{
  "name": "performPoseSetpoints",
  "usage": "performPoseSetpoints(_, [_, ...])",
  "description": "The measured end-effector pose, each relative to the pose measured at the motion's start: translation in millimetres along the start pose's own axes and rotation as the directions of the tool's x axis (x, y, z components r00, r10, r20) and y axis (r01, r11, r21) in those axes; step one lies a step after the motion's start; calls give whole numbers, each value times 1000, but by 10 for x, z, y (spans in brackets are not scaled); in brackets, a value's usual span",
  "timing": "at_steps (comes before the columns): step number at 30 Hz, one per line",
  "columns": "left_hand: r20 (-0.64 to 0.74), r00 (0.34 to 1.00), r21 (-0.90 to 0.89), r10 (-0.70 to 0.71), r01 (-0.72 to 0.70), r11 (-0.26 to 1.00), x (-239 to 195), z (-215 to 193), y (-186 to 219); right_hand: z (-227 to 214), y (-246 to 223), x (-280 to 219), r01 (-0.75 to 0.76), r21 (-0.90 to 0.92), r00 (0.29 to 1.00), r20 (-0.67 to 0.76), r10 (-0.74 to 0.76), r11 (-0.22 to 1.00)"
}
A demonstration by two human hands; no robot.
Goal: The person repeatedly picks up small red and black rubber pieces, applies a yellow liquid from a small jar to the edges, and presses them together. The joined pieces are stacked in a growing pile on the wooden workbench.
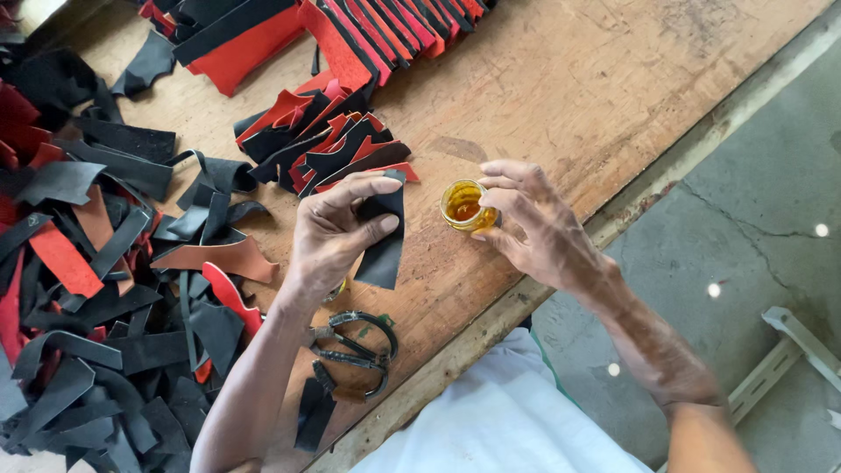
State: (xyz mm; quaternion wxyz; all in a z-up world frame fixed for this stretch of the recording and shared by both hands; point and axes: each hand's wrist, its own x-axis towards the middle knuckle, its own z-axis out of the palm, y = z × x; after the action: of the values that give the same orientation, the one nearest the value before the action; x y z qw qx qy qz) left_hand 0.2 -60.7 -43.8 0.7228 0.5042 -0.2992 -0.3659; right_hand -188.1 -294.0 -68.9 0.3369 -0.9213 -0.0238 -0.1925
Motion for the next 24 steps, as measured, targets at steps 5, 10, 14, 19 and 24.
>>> performPoseSetpoints(5, [13,999,-46,-48,49,998,-98,-9,26,31,-45,-58,33,-17,997,-72,-35,999])
performPoseSetpoints(10, [-18,1000,-6,4,-4,1000,-66,-21,11,266,-73,-46,40,35,981,-189,-33,999])
performPoseSetpoints(14, [-45,998,-102,53,-58,993,-26,-18,-31,265,-175,63,10,27,984,-180,-5,1000])
performPoseSetpoints(19, [-75,996,-228,-57,38,973,-42,-40,-51,-183,-422,76,79,-97,932,-346,-108,992])
performPoseSetpoints(24, [0,999,-324,-34,32,946,-89,68,75,-387,-667,44,12,36,937,-350,1,999])
